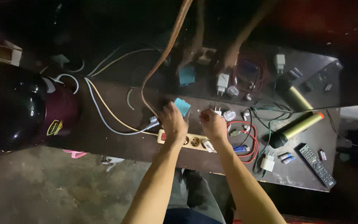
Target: The person plugs a ring light into a power strip and turns it on. They then plug several phone chargers and a power bank into the same power strip, arranging the cables on the table.
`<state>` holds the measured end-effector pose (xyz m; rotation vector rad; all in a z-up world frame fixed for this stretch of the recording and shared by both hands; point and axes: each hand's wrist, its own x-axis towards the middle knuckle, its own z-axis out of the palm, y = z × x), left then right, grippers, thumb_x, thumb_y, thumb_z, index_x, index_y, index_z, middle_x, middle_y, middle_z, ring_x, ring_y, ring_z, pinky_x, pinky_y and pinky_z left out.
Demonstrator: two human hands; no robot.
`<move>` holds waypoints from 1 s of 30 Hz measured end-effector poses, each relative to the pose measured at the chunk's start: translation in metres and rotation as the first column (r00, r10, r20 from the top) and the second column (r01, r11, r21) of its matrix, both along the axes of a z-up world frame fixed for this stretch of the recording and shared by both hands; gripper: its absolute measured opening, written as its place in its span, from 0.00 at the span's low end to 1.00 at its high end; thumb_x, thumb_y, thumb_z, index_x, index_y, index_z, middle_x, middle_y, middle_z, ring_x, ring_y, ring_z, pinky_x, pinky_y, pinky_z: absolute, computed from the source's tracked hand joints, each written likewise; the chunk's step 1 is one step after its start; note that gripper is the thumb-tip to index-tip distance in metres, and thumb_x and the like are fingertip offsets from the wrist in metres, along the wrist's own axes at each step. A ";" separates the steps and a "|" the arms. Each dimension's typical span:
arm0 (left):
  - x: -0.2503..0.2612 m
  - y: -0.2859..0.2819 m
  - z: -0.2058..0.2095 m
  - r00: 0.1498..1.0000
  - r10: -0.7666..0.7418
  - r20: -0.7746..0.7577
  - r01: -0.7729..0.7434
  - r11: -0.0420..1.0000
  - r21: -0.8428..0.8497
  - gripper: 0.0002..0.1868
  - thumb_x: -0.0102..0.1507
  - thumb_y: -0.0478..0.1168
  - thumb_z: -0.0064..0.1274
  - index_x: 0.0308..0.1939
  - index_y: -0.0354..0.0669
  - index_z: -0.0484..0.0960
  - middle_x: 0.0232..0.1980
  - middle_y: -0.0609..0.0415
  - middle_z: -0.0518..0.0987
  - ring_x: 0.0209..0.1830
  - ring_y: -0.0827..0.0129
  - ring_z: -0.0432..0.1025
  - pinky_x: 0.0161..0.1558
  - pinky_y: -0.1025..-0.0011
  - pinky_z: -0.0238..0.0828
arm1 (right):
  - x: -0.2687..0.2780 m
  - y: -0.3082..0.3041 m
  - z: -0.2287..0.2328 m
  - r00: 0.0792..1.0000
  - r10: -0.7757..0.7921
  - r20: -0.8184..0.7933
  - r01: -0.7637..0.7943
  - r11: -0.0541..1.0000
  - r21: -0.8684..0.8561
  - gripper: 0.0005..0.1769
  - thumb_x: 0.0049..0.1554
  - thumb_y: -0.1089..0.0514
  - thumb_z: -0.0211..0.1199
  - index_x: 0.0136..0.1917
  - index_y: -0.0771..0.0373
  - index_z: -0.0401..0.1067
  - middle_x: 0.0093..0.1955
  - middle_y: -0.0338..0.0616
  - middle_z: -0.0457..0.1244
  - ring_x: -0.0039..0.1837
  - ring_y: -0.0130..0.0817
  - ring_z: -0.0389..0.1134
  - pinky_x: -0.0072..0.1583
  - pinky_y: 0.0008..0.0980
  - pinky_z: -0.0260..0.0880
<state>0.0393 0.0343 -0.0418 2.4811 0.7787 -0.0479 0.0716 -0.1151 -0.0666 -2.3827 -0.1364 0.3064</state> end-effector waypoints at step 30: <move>0.002 -0.014 0.011 0.994 -0.076 0.078 0.102 0.903 -0.417 0.41 0.47 0.49 0.68 0.61 0.41 0.71 0.53 0.40 0.80 0.54 0.50 0.76 0.54 0.58 0.72 | -0.019 -0.020 0.080 0.991 -0.018 0.131 0.017 1.000 0.007 0.10 0.54 0.56 0.64 0.47 0.62 0.74 0.38 0.48 0.70 0.40 0.46 0.73 0.44 0.41 0.72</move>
